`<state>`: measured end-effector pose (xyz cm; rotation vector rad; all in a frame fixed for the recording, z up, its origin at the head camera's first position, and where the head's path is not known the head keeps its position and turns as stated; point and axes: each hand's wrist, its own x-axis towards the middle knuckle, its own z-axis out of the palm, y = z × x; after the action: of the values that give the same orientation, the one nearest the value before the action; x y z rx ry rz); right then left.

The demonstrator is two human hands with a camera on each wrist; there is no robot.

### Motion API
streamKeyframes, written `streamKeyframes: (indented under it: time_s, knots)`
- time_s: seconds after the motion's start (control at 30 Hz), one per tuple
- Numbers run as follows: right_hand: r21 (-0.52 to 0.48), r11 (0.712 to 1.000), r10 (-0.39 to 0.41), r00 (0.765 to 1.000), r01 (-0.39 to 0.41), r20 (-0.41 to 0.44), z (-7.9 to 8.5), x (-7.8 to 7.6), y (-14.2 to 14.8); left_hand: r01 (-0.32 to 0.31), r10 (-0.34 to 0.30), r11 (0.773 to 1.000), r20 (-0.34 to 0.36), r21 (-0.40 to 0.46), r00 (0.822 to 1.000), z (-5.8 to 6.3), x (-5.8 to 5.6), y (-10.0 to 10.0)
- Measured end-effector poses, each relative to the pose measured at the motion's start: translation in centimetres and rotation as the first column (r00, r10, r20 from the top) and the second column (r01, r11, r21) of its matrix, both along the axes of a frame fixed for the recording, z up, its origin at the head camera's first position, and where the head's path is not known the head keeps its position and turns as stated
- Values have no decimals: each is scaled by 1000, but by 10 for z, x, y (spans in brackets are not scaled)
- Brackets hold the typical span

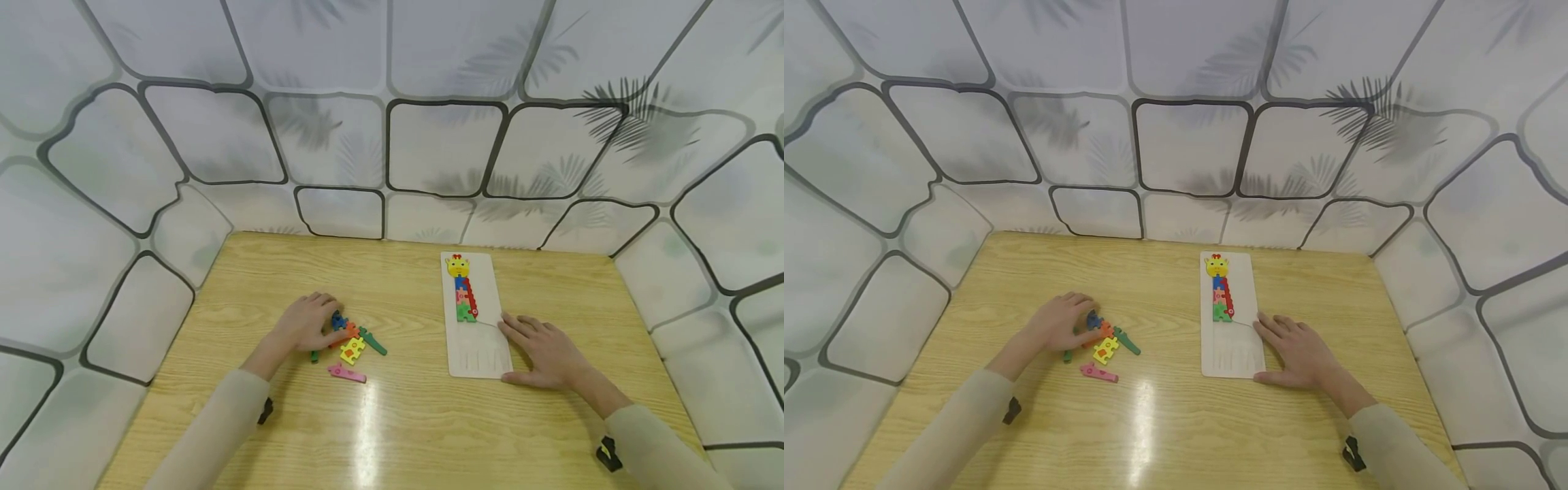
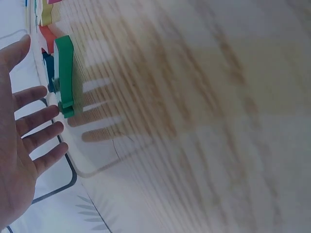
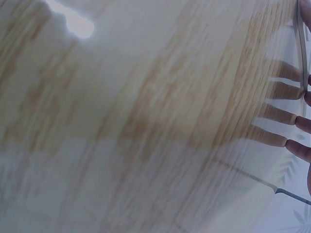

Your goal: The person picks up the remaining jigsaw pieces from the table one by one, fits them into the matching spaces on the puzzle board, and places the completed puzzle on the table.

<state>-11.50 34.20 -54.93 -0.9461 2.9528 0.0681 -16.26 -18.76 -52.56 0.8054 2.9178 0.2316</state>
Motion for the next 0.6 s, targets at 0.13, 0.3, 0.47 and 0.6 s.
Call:
streamKeyframes:
  time_s: [0.13,0.3,0.47,0.6]
  knots:
    - [4,1000,0,1000,0,-5,0,-1,0,-8,8,1000,6,10,1000,3,4,-3]
    - [-3,1000,4,1000,-4,-9,0,-1,0,-18,18,1000,16,3,1000,4,10,-7]
    - [-1,1000,2,1000,-2,-9,1,-1,0,-1,1,1000,-7,8,1000,4,15,-10]
    - [-3,1000,3,1000,-3,-6,1,-1,0,8,-8,1000,-11,12,1000,5,20,-11]
